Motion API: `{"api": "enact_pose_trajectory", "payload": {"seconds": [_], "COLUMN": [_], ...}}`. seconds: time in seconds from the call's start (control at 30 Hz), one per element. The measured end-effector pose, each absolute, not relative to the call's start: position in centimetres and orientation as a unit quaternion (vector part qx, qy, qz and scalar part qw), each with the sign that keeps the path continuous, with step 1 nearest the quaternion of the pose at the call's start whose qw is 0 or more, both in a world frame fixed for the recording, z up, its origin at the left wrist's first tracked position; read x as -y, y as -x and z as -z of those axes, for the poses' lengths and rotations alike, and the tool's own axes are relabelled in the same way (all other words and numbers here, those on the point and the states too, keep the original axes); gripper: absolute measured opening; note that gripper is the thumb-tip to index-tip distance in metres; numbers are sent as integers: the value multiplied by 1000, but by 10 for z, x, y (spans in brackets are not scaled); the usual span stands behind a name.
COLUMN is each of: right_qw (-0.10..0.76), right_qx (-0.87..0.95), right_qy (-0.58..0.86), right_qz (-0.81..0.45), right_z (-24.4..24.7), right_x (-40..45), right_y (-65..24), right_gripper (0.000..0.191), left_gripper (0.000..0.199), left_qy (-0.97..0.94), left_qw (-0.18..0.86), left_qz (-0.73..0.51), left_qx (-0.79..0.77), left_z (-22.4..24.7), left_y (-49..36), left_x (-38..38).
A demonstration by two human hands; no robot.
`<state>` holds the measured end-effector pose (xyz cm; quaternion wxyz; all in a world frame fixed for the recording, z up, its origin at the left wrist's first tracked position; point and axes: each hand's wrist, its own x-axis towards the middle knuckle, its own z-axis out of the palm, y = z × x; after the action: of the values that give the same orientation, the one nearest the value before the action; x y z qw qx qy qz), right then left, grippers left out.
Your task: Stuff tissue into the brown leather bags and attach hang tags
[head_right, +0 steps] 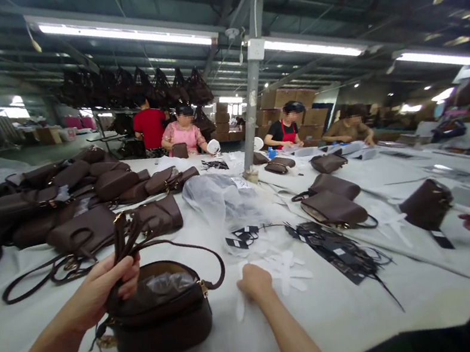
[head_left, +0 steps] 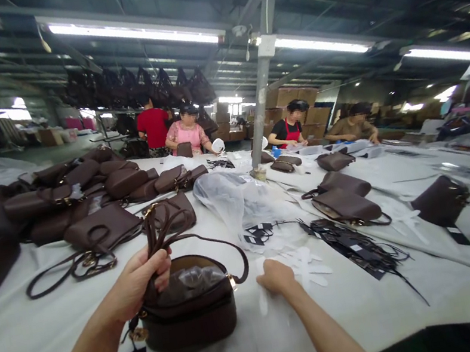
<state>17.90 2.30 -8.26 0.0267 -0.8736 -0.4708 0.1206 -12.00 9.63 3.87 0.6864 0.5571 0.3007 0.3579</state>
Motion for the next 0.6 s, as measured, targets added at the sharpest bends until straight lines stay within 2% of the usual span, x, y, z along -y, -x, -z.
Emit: {"api": "enact_pose_trajectory", "payload": {"seconds": [0.23, 0.3, 0.43, 0.5, 0.6], "right_qw": [140, 206, 443, 491, 519], "right_qx": [529, 536, 461, 431, 434], "right_qy": [820, 787, 638, 599, 584], "right_qz": [-168, -225, -429, -464, -448], "right_z": [81, 72, 46, 32, 17], "right_x": [17, 34, 62, 67, 58], "right_y": [-187, -184, -163, -145, -111], "right_gripper": [9, 7, 30, 40, 46], "left_gripper": [42, 40, 36, 33, 26], "left_qy": [-555, -571, -604, -611, -630], "left_qw": [685, 675, 654, 647, 621], "left_qz": [-370, -366, -356, -359, -371], "left_qx": [-292, -290, -285, -282, -282], "left_z": [-39, -39, -37, -36, -35], "left_y": [119, 115, 105, 102, 100], "left_x": [-84, -85, -89, -91, -92]}}
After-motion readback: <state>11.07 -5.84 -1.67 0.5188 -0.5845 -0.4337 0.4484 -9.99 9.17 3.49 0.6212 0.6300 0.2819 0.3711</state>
